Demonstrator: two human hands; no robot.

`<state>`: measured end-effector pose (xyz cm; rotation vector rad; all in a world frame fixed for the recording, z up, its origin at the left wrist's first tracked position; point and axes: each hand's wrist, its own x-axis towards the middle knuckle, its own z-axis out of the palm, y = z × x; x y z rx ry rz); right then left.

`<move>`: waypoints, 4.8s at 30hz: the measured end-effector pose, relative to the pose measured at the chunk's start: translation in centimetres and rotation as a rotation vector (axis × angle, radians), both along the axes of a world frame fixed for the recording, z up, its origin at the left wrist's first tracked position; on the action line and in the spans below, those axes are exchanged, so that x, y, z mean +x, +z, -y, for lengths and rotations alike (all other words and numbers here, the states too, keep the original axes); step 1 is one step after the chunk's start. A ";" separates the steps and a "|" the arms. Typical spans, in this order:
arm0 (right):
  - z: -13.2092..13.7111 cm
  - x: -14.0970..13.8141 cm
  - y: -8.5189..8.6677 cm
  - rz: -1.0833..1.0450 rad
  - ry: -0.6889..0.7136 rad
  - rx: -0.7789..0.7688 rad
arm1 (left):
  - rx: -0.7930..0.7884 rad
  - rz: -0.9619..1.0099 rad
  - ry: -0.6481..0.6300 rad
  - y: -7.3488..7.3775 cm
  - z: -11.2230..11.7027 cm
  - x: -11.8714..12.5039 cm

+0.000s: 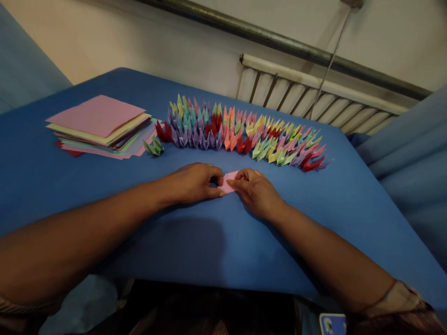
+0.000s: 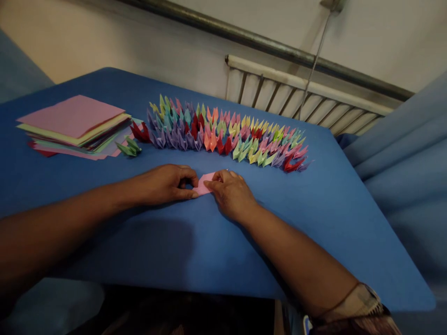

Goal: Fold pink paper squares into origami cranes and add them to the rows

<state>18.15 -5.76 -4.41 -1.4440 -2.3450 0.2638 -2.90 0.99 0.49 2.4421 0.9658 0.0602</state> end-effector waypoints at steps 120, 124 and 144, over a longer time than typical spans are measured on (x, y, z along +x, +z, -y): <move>0.5 3.1 2.1 -0.069 0.279 -0.133 | 0.617 0.010 -0.504 -2.0 2.8 1.4; 0.5 3.0 2.3 -0.047 0.293 -0.127 | 0.647 -0.052 -0.491 -2.0 2.7 1.4; 0.6 2.7 2.7 0.069 0.296 -0.079 | 0.724 -0.036 -0.488 -2.2 2.6 1.6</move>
